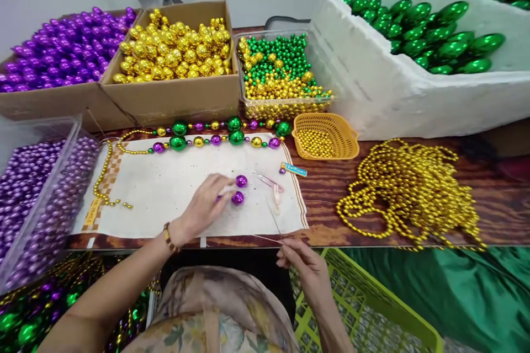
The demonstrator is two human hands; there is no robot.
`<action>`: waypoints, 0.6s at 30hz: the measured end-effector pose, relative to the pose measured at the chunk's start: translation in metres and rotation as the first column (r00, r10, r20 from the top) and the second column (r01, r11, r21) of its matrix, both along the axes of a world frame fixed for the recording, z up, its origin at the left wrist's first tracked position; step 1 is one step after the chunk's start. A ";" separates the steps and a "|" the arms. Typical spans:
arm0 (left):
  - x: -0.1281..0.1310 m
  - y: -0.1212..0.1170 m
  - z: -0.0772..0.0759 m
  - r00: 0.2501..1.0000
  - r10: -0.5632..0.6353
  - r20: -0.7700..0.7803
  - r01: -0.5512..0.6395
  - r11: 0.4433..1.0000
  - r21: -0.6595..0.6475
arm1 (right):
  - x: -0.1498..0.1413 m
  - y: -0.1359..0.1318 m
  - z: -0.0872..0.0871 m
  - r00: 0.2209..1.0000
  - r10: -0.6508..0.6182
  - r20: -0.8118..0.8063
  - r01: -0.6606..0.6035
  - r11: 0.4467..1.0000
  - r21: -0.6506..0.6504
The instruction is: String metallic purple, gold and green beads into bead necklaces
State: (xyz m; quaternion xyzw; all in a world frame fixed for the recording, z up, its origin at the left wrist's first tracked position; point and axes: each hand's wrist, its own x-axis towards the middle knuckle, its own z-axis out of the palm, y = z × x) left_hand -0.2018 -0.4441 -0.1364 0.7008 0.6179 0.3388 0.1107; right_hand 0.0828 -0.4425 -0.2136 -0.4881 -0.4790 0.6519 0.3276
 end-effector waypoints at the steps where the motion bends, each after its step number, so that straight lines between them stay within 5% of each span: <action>1: -0.002 0.019 -0.003 1.000 0.009 -0.005 -0.009 0.999 -0.040 | 0.000 -0.001 0.000 0.999 -0.024 -0.042 0.023 0.999 -0.039; 5: 0.009 0.088 -0.020 0.984 -0.143 -0.105 0.117 0.968 -0.222 | -0.013 -0.009 0.004 0.988 -0.055 -0.147 0.045 0.997 -0.069; 8: 0.026 0.130 -0.018 0.957 -0.226 -0.182 0.186 0.959 -0.213 | -0.025 -0.009 0.007 0.988 -0.037 -0.151 0.037 0.999 0.002; 14: 0.026 0.232 0.038 0.945 -0.100 -0.312 0.091 0.995 -0.046 | -0.035 0.019 0.005 0.995 0.066 -0.072 -0.043 0.957 0.286; 18: 0.002 0.319 0.071 0.912 0.134 -0.388 -0.199 0.971 -0.132 | -0.037 0.032 -0.006 0.999 -0.002 -0.034 0.012 0.959 0.284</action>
